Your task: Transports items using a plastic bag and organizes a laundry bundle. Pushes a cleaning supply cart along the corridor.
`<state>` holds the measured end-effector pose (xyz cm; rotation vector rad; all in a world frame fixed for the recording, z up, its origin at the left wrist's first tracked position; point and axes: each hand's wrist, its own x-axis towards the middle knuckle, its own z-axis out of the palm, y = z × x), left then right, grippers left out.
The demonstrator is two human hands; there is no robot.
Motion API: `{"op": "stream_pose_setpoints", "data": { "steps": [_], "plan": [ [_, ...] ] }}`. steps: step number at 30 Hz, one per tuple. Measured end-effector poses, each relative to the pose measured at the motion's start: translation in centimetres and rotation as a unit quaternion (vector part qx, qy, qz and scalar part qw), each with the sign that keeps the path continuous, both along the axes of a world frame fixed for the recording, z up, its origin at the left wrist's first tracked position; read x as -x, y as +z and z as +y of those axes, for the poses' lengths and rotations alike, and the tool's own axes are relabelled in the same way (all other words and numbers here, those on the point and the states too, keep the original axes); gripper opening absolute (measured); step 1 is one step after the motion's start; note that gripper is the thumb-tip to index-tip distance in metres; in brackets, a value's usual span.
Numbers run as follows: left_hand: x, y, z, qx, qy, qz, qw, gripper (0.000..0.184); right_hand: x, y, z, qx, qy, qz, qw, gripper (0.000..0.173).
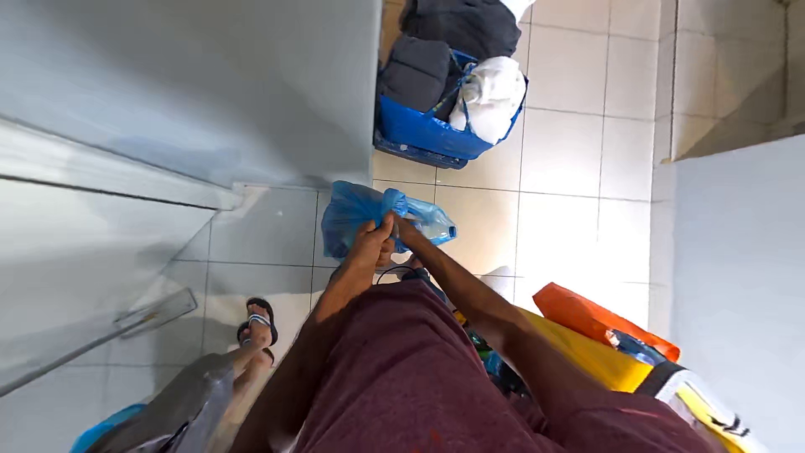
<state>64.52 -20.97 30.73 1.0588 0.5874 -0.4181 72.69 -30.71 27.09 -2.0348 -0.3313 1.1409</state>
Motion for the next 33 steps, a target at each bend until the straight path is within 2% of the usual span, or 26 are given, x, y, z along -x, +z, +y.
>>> {"op": "stream_pose_setpoints", "data": {
  "steps": [2, 4, 5, 6, 8, 9, 11, 12, 13, 15, 16, 17, 19, 22, 24, 26, 28, 31, 33],
  "plan": [
    [-2.1, -1.3, -2.4, -0.03, -0.024, 0.004, 0.999, 0.029, -2.8, -2.8, -4.2, -0.087, -0.017, 0.074, 0.993, 0.026],
    [-4.1, -1.8, -5.3, -0.04, -0.04, -0.003, 0.998, 0.03, -4.9, -4.9, -9.5, -0.18, -0.082, 0.18, 0.964, 0.023],
    [-5.4, -1.7, -6.8, -0.047, -0.047, -0.015, 0.998, 0.031, -6.3, -4.8, -12.3, -0.19, -0.086, 0.169, 0.963, 0.026],
    [-6.5, -1.5, -8.3, -0.055, -0.056, -0.024, 0.997, 0.032, -7.7, -4.1, -15.3, -0.172, -0.06, 0.103, 0.978, 0.034],
    [-9.9, -1.3, -11.0, -0.079, -0.092, -0.053, 0.991, 0.032, -10.7, -2.6, -20.8, -0.085, -0.023, -0.117, 0.989, 0.037],
    [-11.5, -1.2, -12.3, -0.089, -0.116, -0.066, 0.987, 0.032, -11.8, -2.4, -23.1, -0.056, -0.049, -0.215, 0.974, 0.034],
    [-13.0, -0.5, -14.9, -0.102, -0.154, -0.074, 0.98, 0.033, -13.1, -2.7, -26.4, -0.057, -0.111, -0.298, 0.946, 0.041],
    [-13.8, 0.1, -16.2, -0.109, -0.17, -0.077, 0.976, 0.035, -13.5, -3.0, -27.7, -0.083, -0.123, -0.293, 0.944, 0.044],
    [-15.1, 0.6, -17.6, -0.117, -0.183, -0.09, 0.972, 0.035, -14.3, -2.9, -28.6, -0.127, -0.122, -0.259, 0.95, 0.04],
    [-17.7, 1.4, -20.2, -0.136, -0.219, -0.111, 0.96, 0.032, -15.3, -1.6, -29.1, -0.205, -0.089, -0.117, 0.968, 0.03],
    [-18.4, 1.7, -21.2, -0.145, -0.247, -0.116, 0.951, 0.031, -15.4, -0.5, -28.9, -0.209, -0.075, -0.066, 0.973, 0.026],
    [-18.9, 1.8, -22.2, -0.145, -0.273, -0.12, 0.944, 0.031, -15.7, 0.6, -28.9, -0.179, -0.059, -0.04, 0.981, 0.023],
    [-20.6, 1.7, -24.0, -0.12, -0.295, -0.125, 0.94, 0.031, -18.1, 1.7, -30.2, -0.099, -0.027, -0.048, 0.994, 0.031],
    [-24.4, 0.1, -26.2, -0.082, -0.28, -0.12, 0.949, 0.03, -22.3, 0.6, -32.7, -0.017, -0.006, -0.116, 0.993, 0.031],
    [-27.2, -0.8, -28.3, -0.032, -0.273, -0.123, 0.954, 0.03, -24.6, -0.6, -35.9, -0.004, -0.022, -0.166, 0.986, 0.027],
    [-29.6, -0.9, -30.2, 0.021, -0.271, -0.121, 0.955, 0.032, -25.9, -1.3, -40.3, -0.016, -0.085, -0.203, 0.975, 0.03],
    [-32.3, -0.7, -32.1, 0.075, -0.281, -0.13, 0.948, 0.034, -26.3, -0.2, -44.8, -0.031, -0.201, -0.235, 0.95, 0.031],
    [-36.3, 0.0, -34.8, 0.126, -0.314, -0.141, 0.93, 0.036, -26.3, 0.5, -50.2, -0.046, -0.407, -0.325, 0.852, 0.028],
    [-38.6, 0.8, -36.1, 0.137, -0.337, -0.145, 0.92, 0.037, -26.1, -0.5, -52.9, -0.07, -0.487, -0.338, 0.802, 0.026]
  ]
}}
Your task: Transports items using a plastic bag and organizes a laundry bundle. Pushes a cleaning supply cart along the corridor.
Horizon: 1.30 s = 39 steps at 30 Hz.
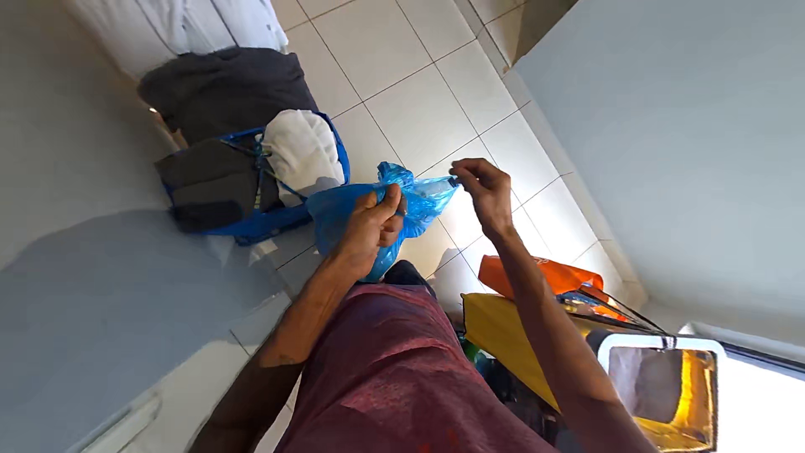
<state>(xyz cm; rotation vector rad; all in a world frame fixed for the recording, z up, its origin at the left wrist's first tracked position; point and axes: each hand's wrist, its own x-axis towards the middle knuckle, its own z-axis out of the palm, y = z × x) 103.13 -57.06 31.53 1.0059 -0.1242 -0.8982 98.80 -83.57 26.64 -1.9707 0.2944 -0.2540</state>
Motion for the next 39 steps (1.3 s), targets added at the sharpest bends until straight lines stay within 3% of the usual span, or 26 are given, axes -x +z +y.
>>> {"op": "stream_pose_setpoints", "data": {
  "steps": [3, 7, 11, 15, 18, 24, 27, 33, 39],
  "plan": [
    [-3.7, 1.3, -1.9, 0.013, -0.022, 0.004, 1.0, 0.037, 0.7, -2.3, -2.0, -0.037, 0.016, 0.015, 0.999, 0.037],
    [-8.7, 2.8, -4.1, 0.019, -0.01, -0.013, 1.0, 0.036, -0.7, -7.4, -2.8, 0.078, 0.092, 0.038, 0.992, 0.062],
    [-13.4, 3.1, -6.9, -0.012, 0.02, -0.051, 0.998, 0.033, -5.8, -12.7, -6.9, 0.178, 0.085, 0.011, 0.98, 0.02],
    [-18.5, 2.4, -11.0, -0.062, 0.061, -0.048, 0.995, 0.034, -13.4, -14.7, -12.6, 0.269, 0.137, 0.038, 0.953, 0.022],
    [-22.0, 2.7, -13.6, -0.125, 0.122, -0.055, 0.983, 0.035, -19.4, -14.4, -17.7, 0.294, 0.122, 0.015, 0.948, 0.015],
    [-26.7, 1.8, -15.8, -0.16, 0.283, -0.038, 0.945, 0.035, -34.4, -9.0, -24.2, 0.332, 0.17, -0.027, 0.927, 0.019],
    [-29.4, 0.6, -16.1, -0.162, 0.35, -0.016, 0.922, 0.035, -42.4, -6.9, -22.8, 0.329, 0.186, -0.095, 0.921, 0.019],
    [-35.4, -2.2, -15.1, -0.165, 0.415, 0.044, 0.893, 0.033, -56.1, -5.0, -16.5, 0.325, 0.285, -0.102, 0.896, 0.019],
    [-40.9, -1.2, -11.3, -0.122, 0.418, -0.022, 0.9, 0.028, -66.4, -4.2, -8.9, 0.224, 0.367, -0.103, 0.897, 0.018]
  ]
}}
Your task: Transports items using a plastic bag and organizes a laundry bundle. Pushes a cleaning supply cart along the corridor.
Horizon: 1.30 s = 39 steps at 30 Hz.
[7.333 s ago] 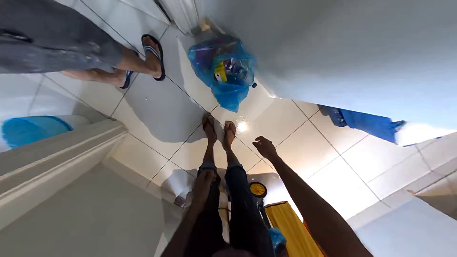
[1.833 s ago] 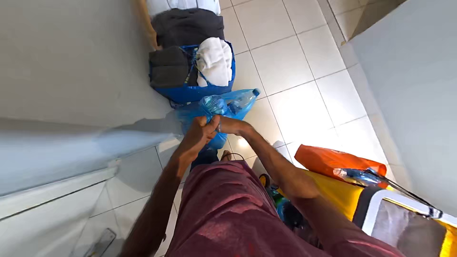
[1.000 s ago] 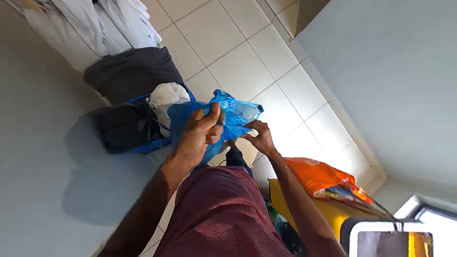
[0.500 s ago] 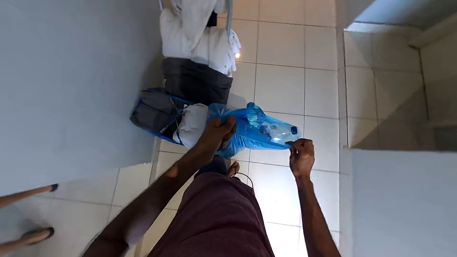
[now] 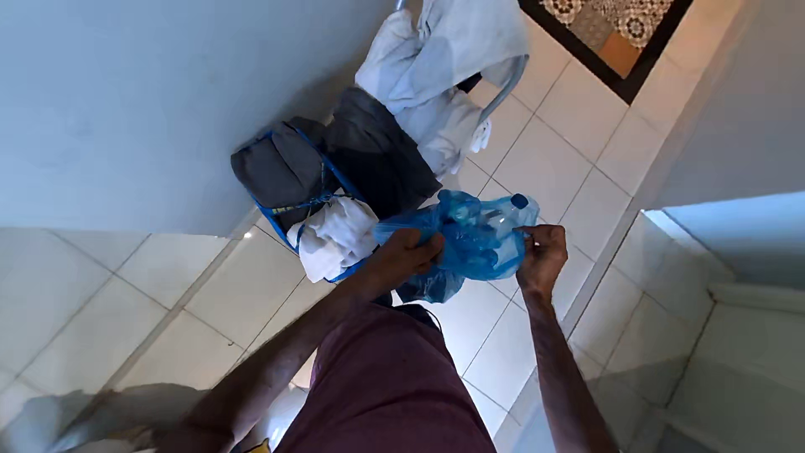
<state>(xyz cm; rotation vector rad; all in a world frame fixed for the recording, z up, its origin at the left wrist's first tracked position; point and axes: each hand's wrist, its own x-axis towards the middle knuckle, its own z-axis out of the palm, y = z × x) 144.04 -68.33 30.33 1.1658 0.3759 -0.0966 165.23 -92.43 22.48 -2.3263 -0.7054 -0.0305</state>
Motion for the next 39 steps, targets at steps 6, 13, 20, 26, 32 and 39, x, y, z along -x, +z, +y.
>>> {"op": "stream_pose_setpoints", "data": {
  "steps": [6, 13, 20, 26, 32, 39],
  "plan": [
    [-2.8, 1.9, 3.6, -0.095, 0.092, -0.055, 0.99, 0.032, -7.0, 1.9, 9.2, -0.045, 0.086, 0.03, 0.995, 0.022],
    [-8.5, 3.0, 6.1, -0.372, 0.247, -0.013, 0.895, 0.034, -15.7, 2.9, 21.9, -0.157, 0.168, 0.01, 0.973, 0.019],
    [-18.5, -8.8, 13.6, -0.412, 0.365, 0.115, 0.827, 0.044, -23.2, -5.2, 32.3, -0.06, 0.223, 0.04, 0.972, 0.025],
    [-22.8, -24.9, 17.6, -0.246, 0.263, 0.437, 0.824, 0.049, -28.2, -21.0, 35.9, 0.211, 0.235, 0.184, 0.931, 0.029],
    [-24.6, -27.4, 15.9, -0.236, 0.344, 0.43, 0.8, 0.043, -30.7, -22.1, 37.6, 0.156, 0.263, 0.229, 0.924, 0.029],
    [-24.6, -23.6, 15.0, -0.228, 0.61, 0.301, 0.696, 0.034, -29.2, -17.5, 44.0, 0.094, 0.418, 0.227, 0.875, 0.025]
  ]
}}
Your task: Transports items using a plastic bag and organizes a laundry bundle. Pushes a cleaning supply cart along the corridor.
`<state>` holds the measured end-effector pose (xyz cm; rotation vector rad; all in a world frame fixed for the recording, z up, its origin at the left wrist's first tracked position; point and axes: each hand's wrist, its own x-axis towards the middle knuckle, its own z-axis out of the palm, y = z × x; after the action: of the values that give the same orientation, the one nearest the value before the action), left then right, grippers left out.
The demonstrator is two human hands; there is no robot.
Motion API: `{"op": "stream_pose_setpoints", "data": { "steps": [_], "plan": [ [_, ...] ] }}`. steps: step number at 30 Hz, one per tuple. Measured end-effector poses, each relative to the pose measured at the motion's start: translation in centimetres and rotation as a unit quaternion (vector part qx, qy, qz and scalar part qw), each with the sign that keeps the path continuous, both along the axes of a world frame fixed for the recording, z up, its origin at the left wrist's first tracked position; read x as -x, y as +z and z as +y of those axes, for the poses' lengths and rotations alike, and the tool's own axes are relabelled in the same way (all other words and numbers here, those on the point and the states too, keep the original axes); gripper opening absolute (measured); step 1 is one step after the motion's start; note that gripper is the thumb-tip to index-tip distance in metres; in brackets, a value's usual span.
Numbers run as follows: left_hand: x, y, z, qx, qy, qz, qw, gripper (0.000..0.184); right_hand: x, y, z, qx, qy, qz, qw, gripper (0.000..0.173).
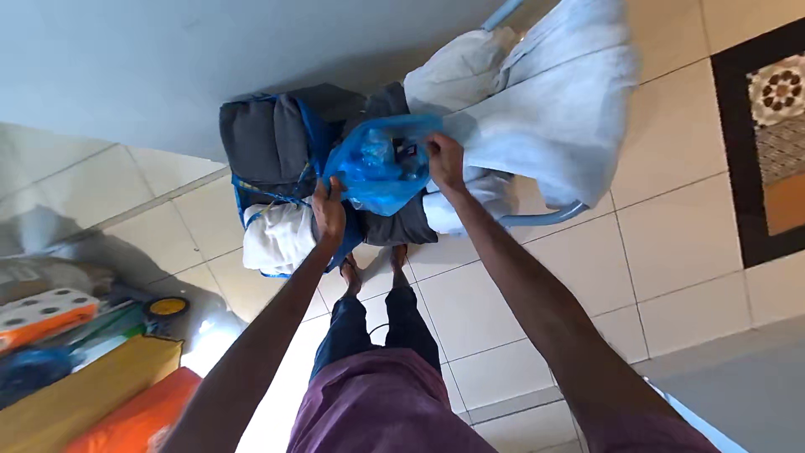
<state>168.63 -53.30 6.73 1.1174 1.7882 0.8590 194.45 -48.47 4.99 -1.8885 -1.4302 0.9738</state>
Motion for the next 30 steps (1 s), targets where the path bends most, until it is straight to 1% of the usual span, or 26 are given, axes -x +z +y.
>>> {"op": "stream_pose_setpoints", "data": {
  "steps": [2, 4, 7, 9, 11, 12, 14, 15, 16, 17, 18, 19, 21, 23, 25, 27, 30],
  "plan": [
    [0.2, 1.5, -0.7, -0.012, 0.029, -0.035, 0.999, 0.033, 1.1, 1.2, 1.9, 0.0, 0.019, -0.001, 1.0, 0.025],
    [0.3, 3.2, -1.0, -0.046, 0.044, -0.068, 0.996, 0.03, 2.1, 3.4, 3.8, -0.002, 0.032, -0.007, 0.999, 0.024],
    [0.7, 5.6, -1.6, -0.086, 0.014, -0.075, 0.993, 0.025, 2.6, 6.1, 4.5, 0.0, 0.038, -0.03, 0.999, 0.022],
    [1.1, 5.4, -1.1, -0.086, -0.013, -0.051, 0.995, 0.026, 2.5, 6.0, 4.2, -0.018, 0.031, -0.041, 0.999, 0.022],
    [1.0, 3.7, -0.7, -0.073, -0.031, -0.026, 0.997, 0.028, 2.5, 4.0, 3.3, -0.009, 0.002, -0.054, 0.999, 0.022],
    [0.6, 2.5, -0.2, -0.059, -0.046, -0.011, 0.997, 0.03, 2.5, 2.4, 3.0, 0.001, -0.015, -0.062, 0.998, 0.023],
    [-0.4, -0.7, 1.1, -0.017, -0.107, 0.032, 0.994, 0.033, 2.3, -2.2, 2.7, 0.03, -0.047, -0.08, 0.995, 0.026],
    [-0.8, -2.5, 2.0, 0.01, -0.159, 0.074, 0.985, 0.035, 2.1, -5.0, 2.5, 0.046, -0.059, -0.085, 0.994, 0.026],
    [-1.1, -4.6, 2.8, 0.039, -0.219, 0.123, 0.967, 0.039, 1.8, -7.7, 2.3, 0.073, -0.066, -0.087, 0.991, 0.026],
    [-1.3, -6.8, 3.6, 0.052, -0.265, 0.178, 0.946, 0.04, 1.4, -9.6, 2.2, 0.114, -0.07, -0.084, 0.987, 0.027],
    [-1.5, -8.6, 4.2, 0.061, -0.282, 0.228, 0.93, 0.04, 1.0, -10.8, 2.3, 0.14, -0.075, -0.077, 0.984, 0.027],
    [-1.8, -9.7, 4.6, 0.062, -0.277, 0.267, 0.921, 0.039, 0.8, -11.5, 2.4, 0.143, -0.081, -0.07, 0.984, 0.026],
    [-2.3, -10.9, 5.1, 0.044, -0.269, 0.302, 0.914, 0.039, 0.9, -11.5, 2.7, 0.095, -0.087, -0.049, 0.99, 0.025],
    [-2.4, -11.6, 5.2, 0.02, -0.301, 0.295, 0.907, 0.04, 1.0, -11.1, 2.7, 0.023, -0.081, -0.012, 0.996, 0.023],
    [-2.3, -12.6, 5.9, 0.011, -0.335, 0.277, 0.9, 0.043, 1.0, -11.0, 2.7, -0.018, -0.052, 0.033, 0.998, 0.023],
    [-2.4, -14.5, 7.0, 0.021, -0.356, 0.259, 0.898, 0.044, 1.1, -12.0, 3.0, -0.021, -0.026, 0.065, 0.997, 0.024],
    [-4.2, -17.7, 7.5, 0.041, -0.385, 0.203, 0.899, 0.046, 1.6, -14.8, 2.4, 0.016, -0.032, 0.055, 0.998, 0.026]
  ]
}}
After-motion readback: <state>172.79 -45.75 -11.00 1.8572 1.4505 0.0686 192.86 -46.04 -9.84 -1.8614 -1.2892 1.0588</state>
